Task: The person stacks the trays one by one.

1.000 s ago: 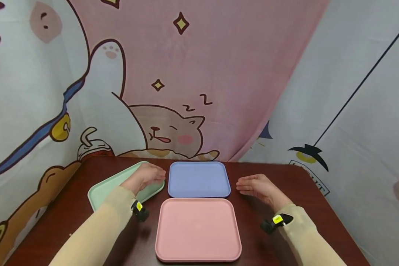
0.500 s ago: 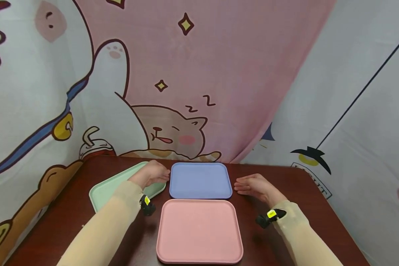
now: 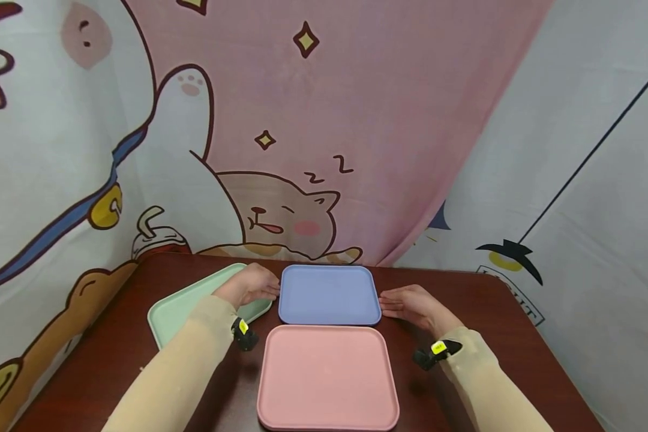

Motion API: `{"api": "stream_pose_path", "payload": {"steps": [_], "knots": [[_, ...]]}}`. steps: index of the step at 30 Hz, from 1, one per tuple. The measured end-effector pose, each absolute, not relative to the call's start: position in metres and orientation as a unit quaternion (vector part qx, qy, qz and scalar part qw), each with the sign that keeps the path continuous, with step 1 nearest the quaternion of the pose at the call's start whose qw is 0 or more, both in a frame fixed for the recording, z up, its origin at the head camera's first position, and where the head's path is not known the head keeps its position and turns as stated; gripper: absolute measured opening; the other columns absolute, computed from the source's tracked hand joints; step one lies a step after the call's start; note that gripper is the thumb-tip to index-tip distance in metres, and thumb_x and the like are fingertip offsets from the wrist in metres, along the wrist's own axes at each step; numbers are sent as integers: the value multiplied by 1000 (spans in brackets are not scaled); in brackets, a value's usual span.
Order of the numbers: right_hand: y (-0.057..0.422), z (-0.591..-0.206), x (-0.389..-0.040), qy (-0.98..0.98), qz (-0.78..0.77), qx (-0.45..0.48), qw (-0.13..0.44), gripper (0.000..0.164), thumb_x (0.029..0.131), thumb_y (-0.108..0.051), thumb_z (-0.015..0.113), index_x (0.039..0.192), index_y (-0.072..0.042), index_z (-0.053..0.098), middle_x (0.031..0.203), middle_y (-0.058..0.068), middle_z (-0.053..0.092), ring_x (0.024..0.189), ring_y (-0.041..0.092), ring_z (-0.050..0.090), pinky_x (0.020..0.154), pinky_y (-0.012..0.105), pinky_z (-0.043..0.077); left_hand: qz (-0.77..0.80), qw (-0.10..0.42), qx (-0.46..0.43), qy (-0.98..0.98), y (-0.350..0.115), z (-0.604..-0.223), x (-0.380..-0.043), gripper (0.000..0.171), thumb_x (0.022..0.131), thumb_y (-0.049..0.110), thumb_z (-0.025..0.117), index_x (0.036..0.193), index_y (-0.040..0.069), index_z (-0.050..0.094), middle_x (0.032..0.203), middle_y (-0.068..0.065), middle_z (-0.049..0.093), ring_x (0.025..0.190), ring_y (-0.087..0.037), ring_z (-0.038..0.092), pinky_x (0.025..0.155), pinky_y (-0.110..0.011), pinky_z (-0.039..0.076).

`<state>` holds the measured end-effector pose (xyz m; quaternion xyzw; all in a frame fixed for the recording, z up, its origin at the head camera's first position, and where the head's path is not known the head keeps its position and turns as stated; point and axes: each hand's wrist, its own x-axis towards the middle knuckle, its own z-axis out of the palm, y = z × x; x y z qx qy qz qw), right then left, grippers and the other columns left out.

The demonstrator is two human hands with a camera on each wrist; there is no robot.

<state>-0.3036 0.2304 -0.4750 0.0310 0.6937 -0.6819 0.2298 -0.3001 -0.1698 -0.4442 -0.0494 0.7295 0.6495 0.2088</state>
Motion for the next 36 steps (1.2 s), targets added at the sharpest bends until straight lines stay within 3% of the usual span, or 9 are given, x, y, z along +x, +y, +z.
{"api": "stream_pose_path", "payload": {"steps": [14, 19, 25, 29, 36], "knots": [[226, -470, -298, 680, -700, 36, 215, 38, 108, 4, 51, 139, 27, 48, 117, 28, 70, 103, 30, 72, 101, 51, 57, 659, 186, -75, 725, -164, -441, -296, 34, 102, -10, 52, 131, -28, 51, 134, -41, 57, 130, -51, 56, 111, -55, 49], [223, -467, -299, 683, -701, 27, 204, 36, 107, 8, 51, 137, 27, 49, 114, 26, 71, 100, 27, 72, 98, 48, 59, 659, 156, -91, 731, -164, -440, -297, 32, 98, -10, 61, 127, -24, 55, 125, -35, 65, 120, -42, 65, 106, -52, 54], [221, -465, -298, 684, -700, 16, 202, 37, 105, 10, 53, 137, 28, 46, 108, 18, 71, 95, 22, 71, 91, 40, 63, 669, 128, -100, 725, -163, -440, -297, 43, 97, -8, 69, 133, -25, 53, 119, -30, 69, 109, -31, 69, 103, -50, 56], [221, -466, -297, 696, -691, 18, 196, 37, 104, 10, 56, 136, 27, 48, 104, 14, 72, 89, 18, 71, 86, 35, 64, 679, 114, -111, 717, -162, -441, -296, 39, 96, -8, 71, 128, -25, 58, 115, -28, 71, 98, -25, 71, 100, -47, 58], [221, -469, -292, 707, -680, 14, 195, 38, 103, 11, 57, 136, 28, 48, 101, 14, 71, 85, 17, 70, 81, 32, 63, 683, 107, -124, 711, -162, -443, -293, 37, 95, -7, 74, 126, -23, 62, 121, -30, 69, 90, -21, 72, 93, -41, 61]]}}
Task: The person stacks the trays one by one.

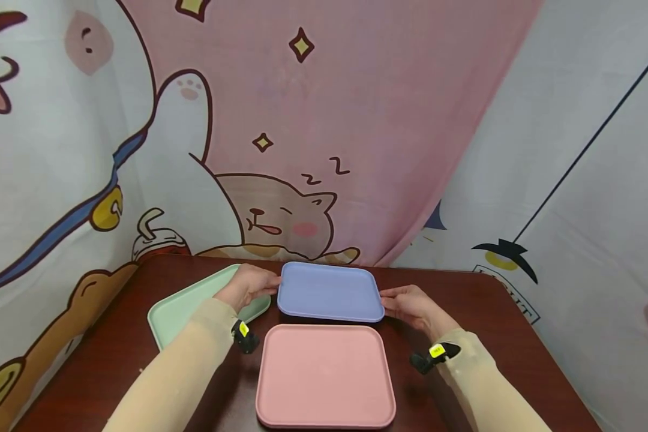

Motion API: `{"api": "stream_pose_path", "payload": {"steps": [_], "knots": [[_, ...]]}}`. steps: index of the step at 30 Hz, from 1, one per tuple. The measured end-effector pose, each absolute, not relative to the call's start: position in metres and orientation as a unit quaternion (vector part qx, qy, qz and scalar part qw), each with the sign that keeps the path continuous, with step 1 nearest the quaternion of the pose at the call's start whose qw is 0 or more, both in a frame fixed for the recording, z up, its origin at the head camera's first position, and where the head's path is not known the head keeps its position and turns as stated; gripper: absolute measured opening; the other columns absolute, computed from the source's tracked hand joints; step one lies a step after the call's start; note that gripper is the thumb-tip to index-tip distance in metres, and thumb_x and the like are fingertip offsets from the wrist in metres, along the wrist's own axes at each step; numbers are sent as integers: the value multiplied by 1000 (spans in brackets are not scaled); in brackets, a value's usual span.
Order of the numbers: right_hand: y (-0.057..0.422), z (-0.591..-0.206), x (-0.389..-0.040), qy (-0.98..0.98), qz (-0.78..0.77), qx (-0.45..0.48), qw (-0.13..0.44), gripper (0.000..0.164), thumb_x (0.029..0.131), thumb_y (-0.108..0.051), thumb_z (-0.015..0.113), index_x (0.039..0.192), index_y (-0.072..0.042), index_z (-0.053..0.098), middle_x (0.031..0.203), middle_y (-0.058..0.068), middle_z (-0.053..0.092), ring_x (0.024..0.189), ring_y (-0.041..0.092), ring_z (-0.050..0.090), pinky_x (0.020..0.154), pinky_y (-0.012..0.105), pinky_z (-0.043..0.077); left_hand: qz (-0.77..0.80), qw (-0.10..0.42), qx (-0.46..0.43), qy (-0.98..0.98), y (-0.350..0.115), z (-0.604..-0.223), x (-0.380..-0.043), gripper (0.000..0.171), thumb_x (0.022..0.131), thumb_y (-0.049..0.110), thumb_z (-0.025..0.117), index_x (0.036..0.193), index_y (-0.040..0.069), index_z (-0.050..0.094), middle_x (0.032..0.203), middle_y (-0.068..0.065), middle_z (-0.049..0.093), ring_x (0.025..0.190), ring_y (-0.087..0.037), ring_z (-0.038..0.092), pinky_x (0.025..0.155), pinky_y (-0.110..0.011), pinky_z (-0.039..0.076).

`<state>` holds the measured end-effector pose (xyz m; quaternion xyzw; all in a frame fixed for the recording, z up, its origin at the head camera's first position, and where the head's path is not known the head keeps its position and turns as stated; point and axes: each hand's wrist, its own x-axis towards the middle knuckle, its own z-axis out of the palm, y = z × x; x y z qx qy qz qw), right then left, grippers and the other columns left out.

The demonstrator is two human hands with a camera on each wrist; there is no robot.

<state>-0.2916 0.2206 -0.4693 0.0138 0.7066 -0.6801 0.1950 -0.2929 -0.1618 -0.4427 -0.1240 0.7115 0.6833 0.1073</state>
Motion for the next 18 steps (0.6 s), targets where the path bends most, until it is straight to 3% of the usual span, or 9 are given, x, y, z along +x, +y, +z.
{"api": "stream_pose_path", "payload": {"steps": [8, 18], "knots": [[223, -467, -285, 700, -685, 6, 202, 40, 103, 12, 57, 137, 29, 46, 100, 14, 71, 88, 19, 71, 84, 34, 63, 694, 116, -114, 702, -160, -441, -288, 42, 97, -10, 70, 134, -22, 57, 141, -37, 57, 95, -21, 74, 89, -33, 62], [223, -452, -274, 709, -676, -7, 200, 39, 102, 10, 60, 136, 26, 51, 100, 13, 73, 88, 18, 71, 83, 33, 64, 698, 133, -84, 698, -167, -443, -277, 39, 99, -9, 67, 135, -22, 57, 140, -35, 57, 99, -22, 72, 90, -35, 62]]}}
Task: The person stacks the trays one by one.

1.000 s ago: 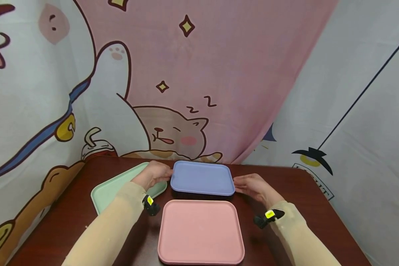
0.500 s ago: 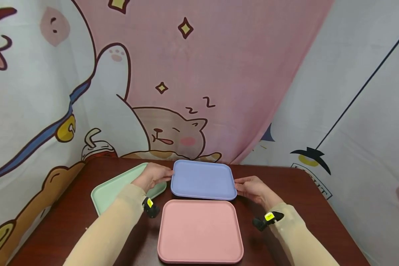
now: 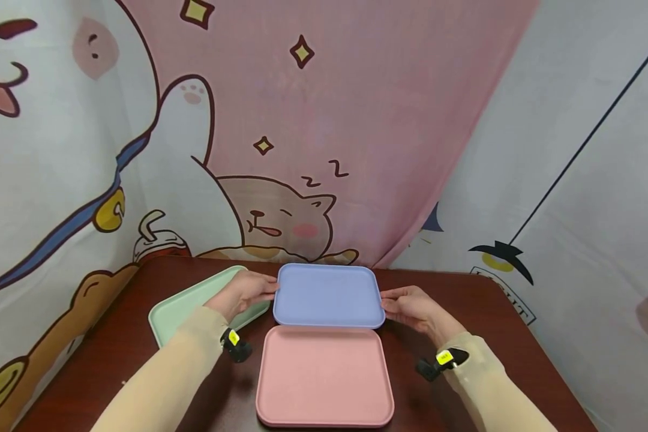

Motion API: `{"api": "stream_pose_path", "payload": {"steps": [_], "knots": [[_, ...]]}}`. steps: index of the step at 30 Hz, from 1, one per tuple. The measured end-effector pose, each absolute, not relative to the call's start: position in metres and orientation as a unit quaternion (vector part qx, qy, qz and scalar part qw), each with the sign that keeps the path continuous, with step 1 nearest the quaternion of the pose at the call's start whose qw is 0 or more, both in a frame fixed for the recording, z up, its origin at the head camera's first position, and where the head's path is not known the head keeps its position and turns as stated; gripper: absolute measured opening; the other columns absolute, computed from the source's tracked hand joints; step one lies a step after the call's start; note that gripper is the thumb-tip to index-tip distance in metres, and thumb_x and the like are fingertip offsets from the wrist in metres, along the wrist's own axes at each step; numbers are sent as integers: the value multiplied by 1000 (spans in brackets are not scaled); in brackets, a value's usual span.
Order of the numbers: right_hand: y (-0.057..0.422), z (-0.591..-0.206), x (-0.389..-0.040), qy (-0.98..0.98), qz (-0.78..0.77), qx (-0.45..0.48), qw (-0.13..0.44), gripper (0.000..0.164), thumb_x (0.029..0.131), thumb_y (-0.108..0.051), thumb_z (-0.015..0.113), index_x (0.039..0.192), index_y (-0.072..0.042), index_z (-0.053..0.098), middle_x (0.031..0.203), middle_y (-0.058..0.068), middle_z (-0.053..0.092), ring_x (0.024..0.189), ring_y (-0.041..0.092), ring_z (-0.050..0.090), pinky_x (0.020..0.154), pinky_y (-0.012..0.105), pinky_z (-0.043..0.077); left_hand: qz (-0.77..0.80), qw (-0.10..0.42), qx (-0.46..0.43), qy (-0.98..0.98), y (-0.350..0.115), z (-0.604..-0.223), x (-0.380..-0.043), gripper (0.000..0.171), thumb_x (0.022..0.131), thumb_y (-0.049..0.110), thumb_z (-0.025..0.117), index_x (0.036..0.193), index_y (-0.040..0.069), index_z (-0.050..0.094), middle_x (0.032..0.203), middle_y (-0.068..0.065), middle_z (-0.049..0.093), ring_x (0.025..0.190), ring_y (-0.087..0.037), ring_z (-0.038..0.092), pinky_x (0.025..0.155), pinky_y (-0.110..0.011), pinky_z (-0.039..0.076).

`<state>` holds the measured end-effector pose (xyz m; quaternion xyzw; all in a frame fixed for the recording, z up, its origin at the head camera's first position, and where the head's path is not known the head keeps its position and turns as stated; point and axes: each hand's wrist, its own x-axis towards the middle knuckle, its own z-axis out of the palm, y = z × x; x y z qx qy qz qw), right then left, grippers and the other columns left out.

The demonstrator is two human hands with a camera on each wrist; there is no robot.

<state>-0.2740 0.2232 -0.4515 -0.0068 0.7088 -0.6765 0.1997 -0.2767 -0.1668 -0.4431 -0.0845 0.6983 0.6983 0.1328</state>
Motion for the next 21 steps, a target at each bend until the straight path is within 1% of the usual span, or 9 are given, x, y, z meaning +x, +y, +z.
{"api": "stream_pose_path", "payload": {"steps": [5, 8, 15, 21], "knots": [[223, -441, -266, 702, -680, -29, 209, 39, 102, 11, 60, 136, 26, 50, 101, 12, 73, 90, 18, 71, 84, 33, 63, 701, 145, -69, 695, -172, -438, -268, 41, 100, -8, 66, 136, -23, 55, 137, -35, 59, 100, -23, 72, 92, -35, 62], [224, -435, -261, 698, -682, -45, 214, 39, 102, 11, 58, 137, 27, 49, 102, 11, 73, 92, 18, 71, 87, 34, 63, 699, 153, -67, 696, -175, -434, -263, 41, 101, -6, 66, 137, -22, 54, 134, -32, 62, 100, -21, 72, 92, -35, 62], [225, -423, -250, 700, -676, -61, 220, 42, 101, 11, 58, 138, 27, 47, 96, 9, 73, 92, 16, 70, 88, 35, 63, 707, 173, -47, 684, -183, -428, -253, 42, 102, -6, 64, 138, -23, 52, 122, -25, 68, 98, -20, 72, 92, -35, 62], [227, -413, -240, 708, -664, -80, 228, 43, 101, 9, 59, 138, 27, 46, 99, 10, 72, 95, 18, 70, 90, 37, 62, 719, 186, -22, 669, -187, -422, -242, 43, 103, -8, 60, 140, -25, 47, 114, -19, 70, 98, -18, 71, 94, -35, 61]]}}
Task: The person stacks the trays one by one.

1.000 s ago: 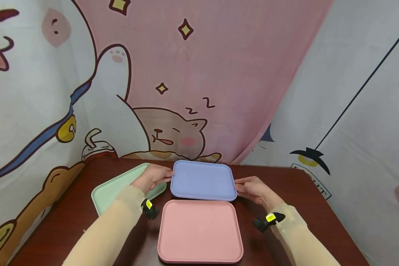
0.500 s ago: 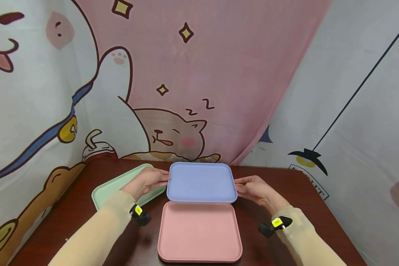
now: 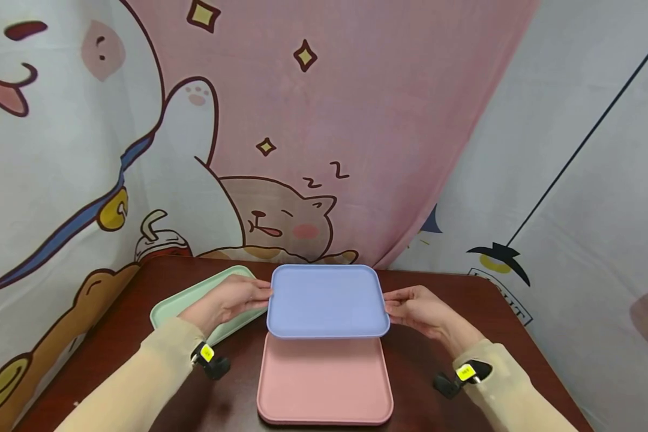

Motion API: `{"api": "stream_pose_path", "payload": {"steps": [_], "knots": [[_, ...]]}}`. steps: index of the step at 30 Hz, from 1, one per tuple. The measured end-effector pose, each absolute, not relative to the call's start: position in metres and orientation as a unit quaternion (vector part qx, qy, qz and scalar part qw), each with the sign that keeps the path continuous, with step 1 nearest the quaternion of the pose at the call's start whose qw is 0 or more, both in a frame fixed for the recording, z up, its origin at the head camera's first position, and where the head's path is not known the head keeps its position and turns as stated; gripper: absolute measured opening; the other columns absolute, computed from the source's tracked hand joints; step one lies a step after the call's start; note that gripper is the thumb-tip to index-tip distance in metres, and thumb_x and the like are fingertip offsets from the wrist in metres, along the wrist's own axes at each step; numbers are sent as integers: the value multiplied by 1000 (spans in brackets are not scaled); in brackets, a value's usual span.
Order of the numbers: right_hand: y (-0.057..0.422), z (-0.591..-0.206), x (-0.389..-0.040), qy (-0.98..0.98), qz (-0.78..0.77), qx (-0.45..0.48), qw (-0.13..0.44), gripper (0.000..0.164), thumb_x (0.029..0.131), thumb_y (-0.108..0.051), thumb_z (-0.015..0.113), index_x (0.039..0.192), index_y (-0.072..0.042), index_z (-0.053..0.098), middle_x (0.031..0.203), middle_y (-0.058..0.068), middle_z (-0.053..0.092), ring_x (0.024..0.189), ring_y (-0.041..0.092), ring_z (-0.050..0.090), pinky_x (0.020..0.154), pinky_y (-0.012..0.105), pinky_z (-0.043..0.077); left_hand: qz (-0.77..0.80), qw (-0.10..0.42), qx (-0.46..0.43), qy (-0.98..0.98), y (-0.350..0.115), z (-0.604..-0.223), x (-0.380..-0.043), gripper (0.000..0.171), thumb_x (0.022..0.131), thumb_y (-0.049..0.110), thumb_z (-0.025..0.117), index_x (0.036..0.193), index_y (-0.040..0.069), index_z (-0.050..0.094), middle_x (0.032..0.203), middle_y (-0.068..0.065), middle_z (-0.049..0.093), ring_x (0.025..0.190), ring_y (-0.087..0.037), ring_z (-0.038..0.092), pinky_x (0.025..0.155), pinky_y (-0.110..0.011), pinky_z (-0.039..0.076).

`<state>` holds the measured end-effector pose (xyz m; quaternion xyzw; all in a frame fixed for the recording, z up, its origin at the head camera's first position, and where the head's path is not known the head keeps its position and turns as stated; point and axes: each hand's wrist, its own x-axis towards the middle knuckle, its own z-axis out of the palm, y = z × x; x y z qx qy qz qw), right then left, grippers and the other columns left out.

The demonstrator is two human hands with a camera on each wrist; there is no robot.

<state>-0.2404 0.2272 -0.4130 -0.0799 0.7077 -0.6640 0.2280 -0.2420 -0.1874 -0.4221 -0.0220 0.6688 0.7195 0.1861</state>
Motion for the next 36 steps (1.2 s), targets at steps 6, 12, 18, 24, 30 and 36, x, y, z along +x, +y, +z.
{"api": "stream_pose_path", "payload": {"steps": [6, 12, 18, 24, 30, 36], "knots": [[231, -407, -229, 698, -667, -90, 246, 43, 101, 9, 58, 138, 27, 46, 100, 10, 73, 95, 18, 71, 91, 38, 62, 719, 185, -13, 669, -188, -413, -229, 45, 102, -7, 62, 140, -26, 47, 119, -22, 69, 100, -20, 71, 96, -36, 60], [233, -402, -218, 694, -668, -86, 253, 41, 101, 7, 59, 135, 26, 49, 99, 11, 73, 94, 19, 72, 91, 39, 63, 720, 179, -19, 670, -188, -410, -217, 45, 101, -7, 63, 139, -25, 48, 120, -23, 69, 101, -21, 72, 96, -38, 60], [236, -402, -209, 685, -674, -96, 259, 39, 102, 5, 61, 133, 26, 52, 101, 11, 73, 93, 20, 73, 91, 40, 63, 723, 176, -17, 668, -188, -409, -205, 45, 101, -6, 64, 139, -25, 49, 118, -22, 70, 102, -22, 72, 96, -39, 60], [240, -404, -200, 675, -679, -108, 268, 37, 103, 3, 62, 132, 24, 55, 103, 11, 73, 92, 19, 72, 90, 39, 63, 725, 177, -27, 665, -186, -410, -192, 41, 100, -5, 66, 135, -23, 54, 114, -20, 72, 99, -22, 73, 94, -38, 61], [241, -407, -191, 671, -681, -109, 274, 35, 103, 4, 61, 131, 23, 55, 104, 11, 73, 94, 20, 73, 89, 39, 63, 724, 173, -34, 667, -186, -414, -180, 37, 100, -5, 66, 132, -22, 57, 110, -19, 73, 97, -23, 73, 92, -39, 62], [243, -413, -181, 665, -687, -99, 277, 33, 101, 4, 63, 129, 21, 58, 101, 10, 73, 92, 18, 72, 89, 39, 63, 728, 174, -24, 662, -186, -419, -170, 39, 100, -4, 66, 132, -23, 56, 110, -19, 73, 97, -22, 73, 92, -39, 62]]}}
